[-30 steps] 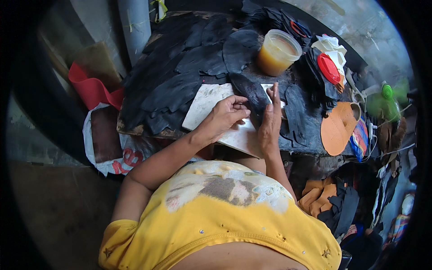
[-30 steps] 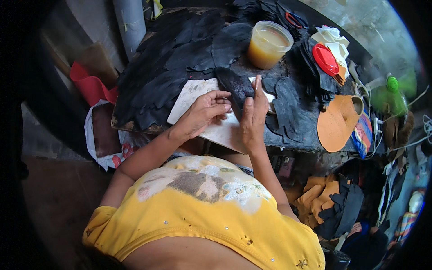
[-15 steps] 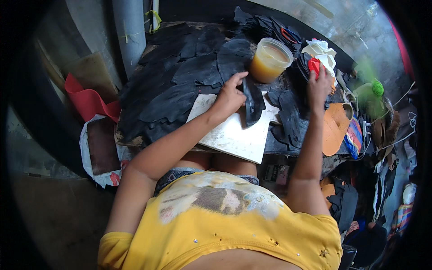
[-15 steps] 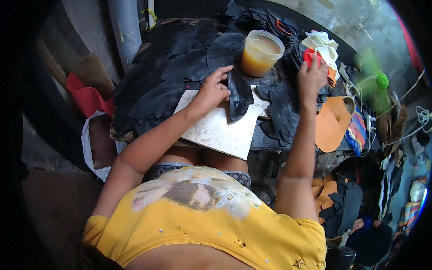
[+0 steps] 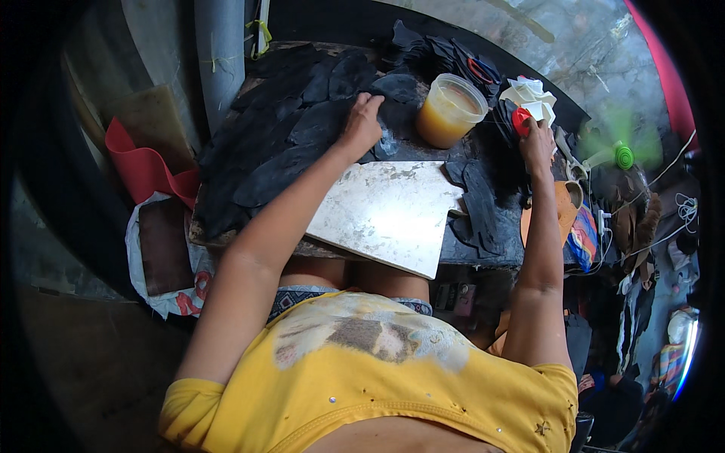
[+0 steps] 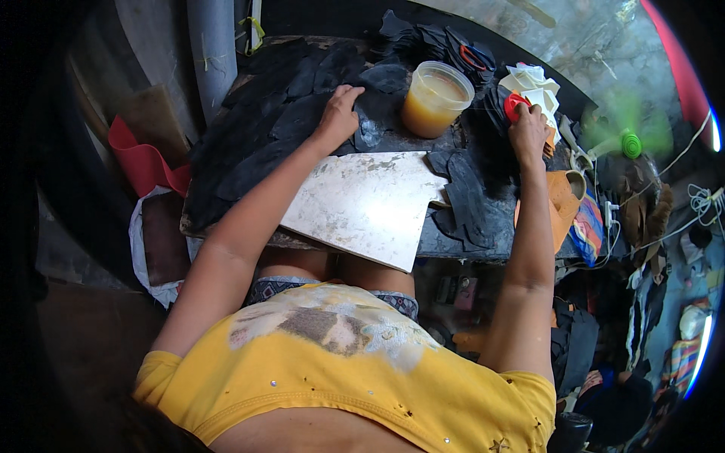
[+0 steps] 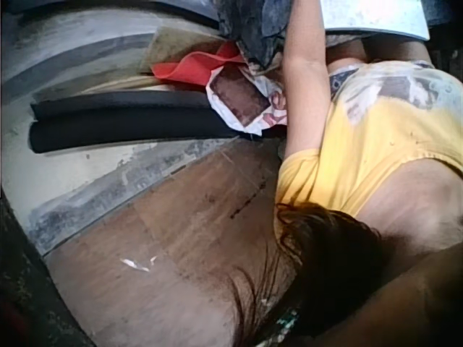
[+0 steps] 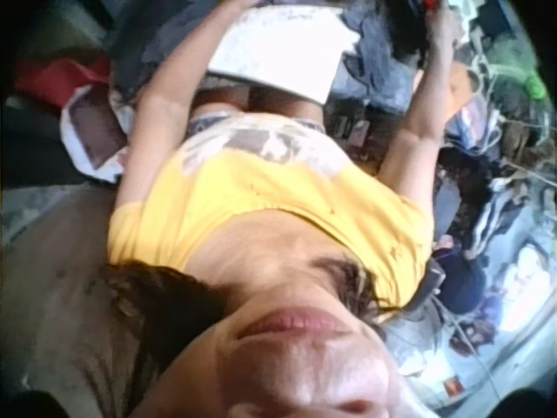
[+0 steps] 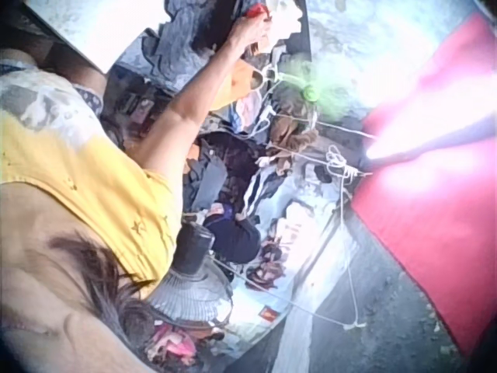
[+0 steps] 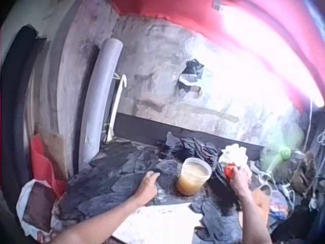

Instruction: The person rubs a dark leather piece on a white board with both hands, then wipes the board surface. They briefly rub their hands together and resume rubbing the leather piece on the board.

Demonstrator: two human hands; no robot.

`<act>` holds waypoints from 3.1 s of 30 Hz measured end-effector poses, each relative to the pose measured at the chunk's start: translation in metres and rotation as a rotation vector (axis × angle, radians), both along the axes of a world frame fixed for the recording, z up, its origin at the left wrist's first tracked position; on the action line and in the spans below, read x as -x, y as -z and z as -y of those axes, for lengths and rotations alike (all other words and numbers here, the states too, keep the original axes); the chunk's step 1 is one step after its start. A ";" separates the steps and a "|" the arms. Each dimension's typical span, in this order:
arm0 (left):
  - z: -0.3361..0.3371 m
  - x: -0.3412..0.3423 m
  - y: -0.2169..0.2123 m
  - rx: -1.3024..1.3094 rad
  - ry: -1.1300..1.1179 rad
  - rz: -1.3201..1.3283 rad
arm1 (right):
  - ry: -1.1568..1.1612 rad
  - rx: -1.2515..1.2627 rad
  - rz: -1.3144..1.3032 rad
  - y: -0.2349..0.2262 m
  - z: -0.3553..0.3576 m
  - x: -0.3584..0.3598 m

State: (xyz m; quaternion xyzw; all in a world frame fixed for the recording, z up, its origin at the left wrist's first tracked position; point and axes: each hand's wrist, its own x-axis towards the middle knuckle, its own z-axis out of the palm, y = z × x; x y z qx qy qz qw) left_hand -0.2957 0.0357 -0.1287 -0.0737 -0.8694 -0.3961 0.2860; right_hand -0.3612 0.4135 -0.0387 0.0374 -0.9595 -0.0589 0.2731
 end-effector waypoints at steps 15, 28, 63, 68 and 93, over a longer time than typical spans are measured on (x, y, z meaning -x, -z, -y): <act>-0.010 -0.038 -0.018 0.150 0.088 0.034 | -0.443 0.562 -0.395 -0.101 0.060 -0.040; -0.022 -0.174 0.004 0.070 0.173 -0.105 | -0.394 0.546 0.189 -0.042 0.133 0.059; -0.009 -0.172 0.015 -0.252 0.050 -0.222 | -0.687 0.759 -0.380 0.015 0.158 -0.042; -0.002 -0.169 0.018 -0.737 0.194 -0.041 | -0.697 0.113 0.149 0.088 0.195 -0.130; -0.001 -0.153 0.012 -0.278 0.131 0.009 | -0.681 0.001 0.254 0.101 0.190 -0.223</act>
